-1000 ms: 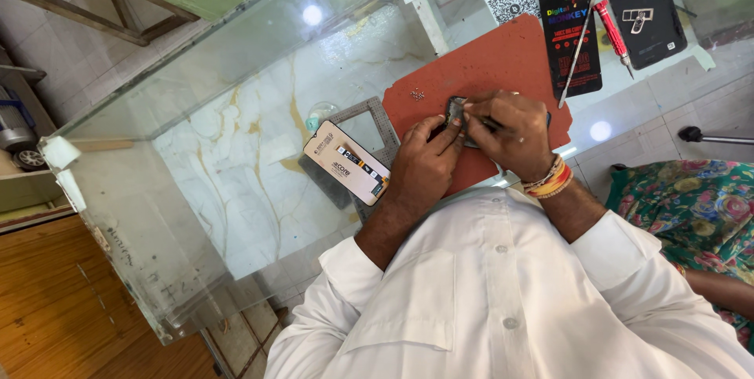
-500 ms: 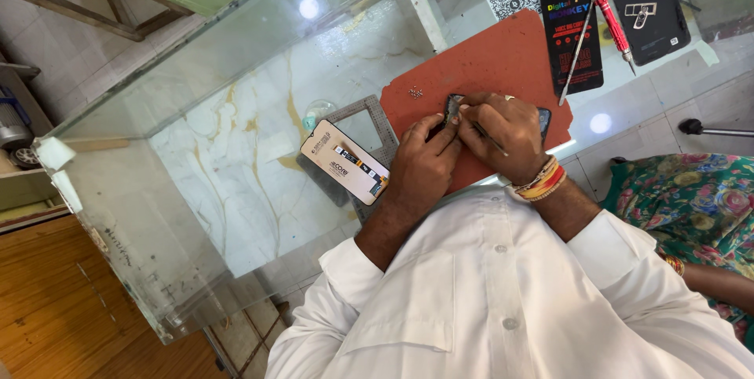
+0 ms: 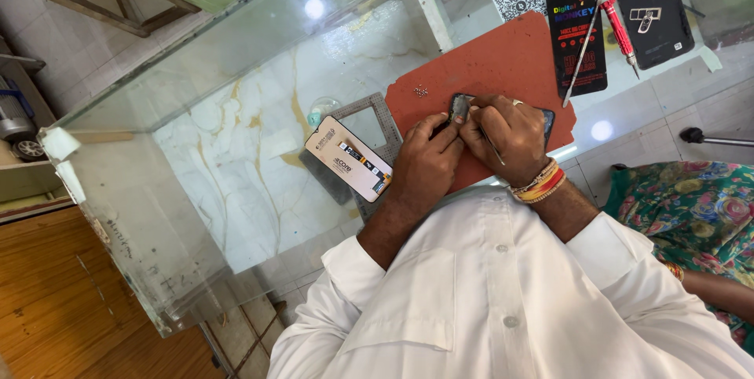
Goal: The person removes the back cover of a smartphone, then uses a metal spudger to pry and separate internal components from the frame. The person works on the phone's internals on a glass counter with tools and parts nearby.
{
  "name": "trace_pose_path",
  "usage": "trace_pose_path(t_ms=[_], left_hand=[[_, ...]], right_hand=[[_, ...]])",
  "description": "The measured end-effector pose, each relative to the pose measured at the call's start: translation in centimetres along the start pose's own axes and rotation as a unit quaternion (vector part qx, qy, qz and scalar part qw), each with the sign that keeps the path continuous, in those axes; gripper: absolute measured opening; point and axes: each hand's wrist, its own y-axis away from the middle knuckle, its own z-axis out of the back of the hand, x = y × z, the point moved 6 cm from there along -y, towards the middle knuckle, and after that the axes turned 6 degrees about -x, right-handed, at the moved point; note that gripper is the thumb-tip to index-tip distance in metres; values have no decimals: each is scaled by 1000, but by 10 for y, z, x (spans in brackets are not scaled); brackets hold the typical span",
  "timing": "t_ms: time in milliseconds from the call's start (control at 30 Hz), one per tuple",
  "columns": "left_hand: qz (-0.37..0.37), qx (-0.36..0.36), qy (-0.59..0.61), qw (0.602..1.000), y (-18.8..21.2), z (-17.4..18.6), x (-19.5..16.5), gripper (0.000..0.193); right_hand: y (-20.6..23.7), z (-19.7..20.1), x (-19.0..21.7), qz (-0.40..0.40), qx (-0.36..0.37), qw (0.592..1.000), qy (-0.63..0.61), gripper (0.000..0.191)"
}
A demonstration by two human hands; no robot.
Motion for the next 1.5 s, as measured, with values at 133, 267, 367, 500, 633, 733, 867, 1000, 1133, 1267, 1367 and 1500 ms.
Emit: trace_pose_path(t_ms=[133, 267, 367, 500, 633, 733, 867, 1000, 1133, 1267, 1367, 1500], left_hand=[[2, -2, -4, 1000, 0, 0, 0, 16], [4, -11, -5, 1000, 0, 2, 0, 22], [1, -14, -8, 1000, -1, 2, -1, 24], [-9, -7, -8, 1000, 0, 1, 0, 23], [-9, -11, -3, 1000, -1, 1, 2, 24], [-8, -15, -5, 1000, 0, 1, 1, 26], [-9, -14, -11, 1000, -1, 1, 1, 27], [-11, -16, -8, 1000, -1, 2, 1, 24], [-11, -15, -11, 1000, -1, 2, -1, 17], [-6, -20, -5, 1000, -2, 4, -1, 18], [-13, -22, -9, 1000, -3, 5, -2, 19], [-8, -19, -8, 1000, -3, 4, -2, 20]], right_hand=[[1, 1, -1, -11, -10, 1000, 21, 16], [2, 2, -2, -15, -25, 999, 30, 17], [2, 3, -7, -42, -36, 998, -36, 16], [2, -2, -12, -59, -30, 993, -98, 15], [3, -7, -18, -89, -15, 987, -133, 14], [4, -7, -18, -79, -12, 988, -129, 15], [4, -8, -19, -78, -4, 989, -124, 15], [6, -10, -22, -87, -4, 987, -132, 15], [8, -11, -28, -125, -13, 984, -129, 13], [11, -11, -29, -133, -4, 981, -141, 12], [11, -11, -29, -129, -4, 981, -145, 11], [12, -12, -32, -148, -5, 979, -139, 12]])
